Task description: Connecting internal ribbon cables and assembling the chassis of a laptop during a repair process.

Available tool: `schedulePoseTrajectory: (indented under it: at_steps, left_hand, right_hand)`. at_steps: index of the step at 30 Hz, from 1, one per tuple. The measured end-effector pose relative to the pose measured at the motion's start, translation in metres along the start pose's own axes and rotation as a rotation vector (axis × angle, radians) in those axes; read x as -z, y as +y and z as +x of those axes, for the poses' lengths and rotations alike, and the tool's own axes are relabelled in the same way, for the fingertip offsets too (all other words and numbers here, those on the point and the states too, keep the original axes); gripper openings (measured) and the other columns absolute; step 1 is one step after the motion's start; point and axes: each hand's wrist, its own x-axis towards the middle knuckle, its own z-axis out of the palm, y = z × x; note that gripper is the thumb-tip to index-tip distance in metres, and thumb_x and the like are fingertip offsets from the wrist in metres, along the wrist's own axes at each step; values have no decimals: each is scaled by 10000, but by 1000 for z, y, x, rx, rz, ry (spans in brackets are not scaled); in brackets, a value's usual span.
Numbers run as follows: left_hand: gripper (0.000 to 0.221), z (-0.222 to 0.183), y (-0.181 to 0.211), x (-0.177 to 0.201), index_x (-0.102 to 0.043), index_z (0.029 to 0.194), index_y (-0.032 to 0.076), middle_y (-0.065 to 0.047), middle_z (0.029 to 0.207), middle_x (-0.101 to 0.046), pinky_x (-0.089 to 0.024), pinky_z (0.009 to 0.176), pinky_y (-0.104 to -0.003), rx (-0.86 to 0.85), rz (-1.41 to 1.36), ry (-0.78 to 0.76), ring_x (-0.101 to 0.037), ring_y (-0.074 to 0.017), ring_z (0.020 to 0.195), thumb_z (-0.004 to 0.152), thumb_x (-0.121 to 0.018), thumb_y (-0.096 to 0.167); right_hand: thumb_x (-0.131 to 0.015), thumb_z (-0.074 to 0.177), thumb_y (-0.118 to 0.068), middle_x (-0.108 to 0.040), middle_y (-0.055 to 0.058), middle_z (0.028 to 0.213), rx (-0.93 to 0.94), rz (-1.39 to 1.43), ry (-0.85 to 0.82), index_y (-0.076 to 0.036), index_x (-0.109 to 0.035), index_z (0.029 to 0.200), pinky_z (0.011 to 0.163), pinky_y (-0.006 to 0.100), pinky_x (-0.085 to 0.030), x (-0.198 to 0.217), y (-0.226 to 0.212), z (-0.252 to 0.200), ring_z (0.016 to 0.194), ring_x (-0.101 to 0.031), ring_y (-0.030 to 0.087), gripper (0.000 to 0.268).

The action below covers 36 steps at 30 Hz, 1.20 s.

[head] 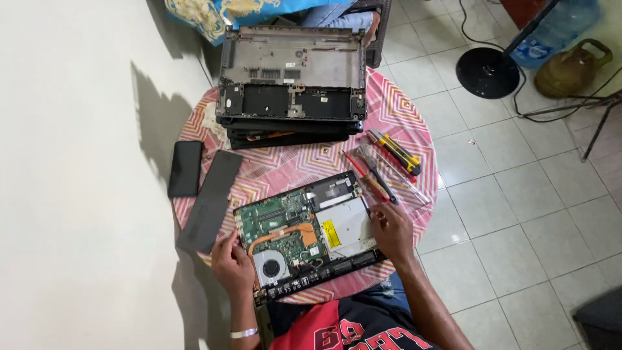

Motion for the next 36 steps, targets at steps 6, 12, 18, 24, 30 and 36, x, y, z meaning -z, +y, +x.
schedulePoseTrajectory:
  at_steps: [6,12,18,24,30,36]
  left_hand:
    - [337,-2,-7,-5,-826,1109,104,-97,927,-712,-589,793,-413,12,2,83,-714,-322,828,898,-605,-39]
    - [322,4,-1,-8,-811,1082,94,-65,905,-692,-602,680,-350,-2,-78,180,-701,-269,791,913,-583,-58]
    - [398,7,3,11,-735,1166,103,-57,980,-615,-575,700,-326,118,-10,396,-636,-263,892,845,-591,-83]
    - [502,13,-18,28,-631,1257,58,-101,1047,-601,-590,614,-289,219,89,278,-624,-208,806,786,-740,-75]
    - [486,25,-37,24,-629,1250,22,-112,949,-582,-599,621,-265,230,125,267,-616,-285,907,807,-796,-91]
    - [367,31,-26,31,-635,1240,6,-157,983,-613,-593,666,-322,228,122,275,-630,-323,901,898,-750,-64]
  right_hand:
    - [-732,819,-44,-705,49,891,225,99,172,-183,-784,973,714,436,-568,-2,-25,36,758,-666,330,214]
    - [-683,922,18,-667,108,937,427,184,90,-77,-788,1022,743,390,-546,9,-45,72,807,-618,285,173]
    - [-695,907,29,-684,105,977,304,233,48,-91,-807,1047,754,381,-573,-6,-46,50,845,-646,307,216]
    - [-690,907,58,-674,134,943,234,221,29,-64,-800,1029,771,409,-575,-2,-39,31,821,-656,318,205]
    - [-703,914,-3,-662,110,965,210,186,32,-98,-794,1017,815,410,-573,3,-50,26,857,-656,311,167]
    - [-710,931,-83,-614,131,1071,272,147,132,-101,-739,1149,769,436,-542,-1,-33,60,914,-617,302,220]
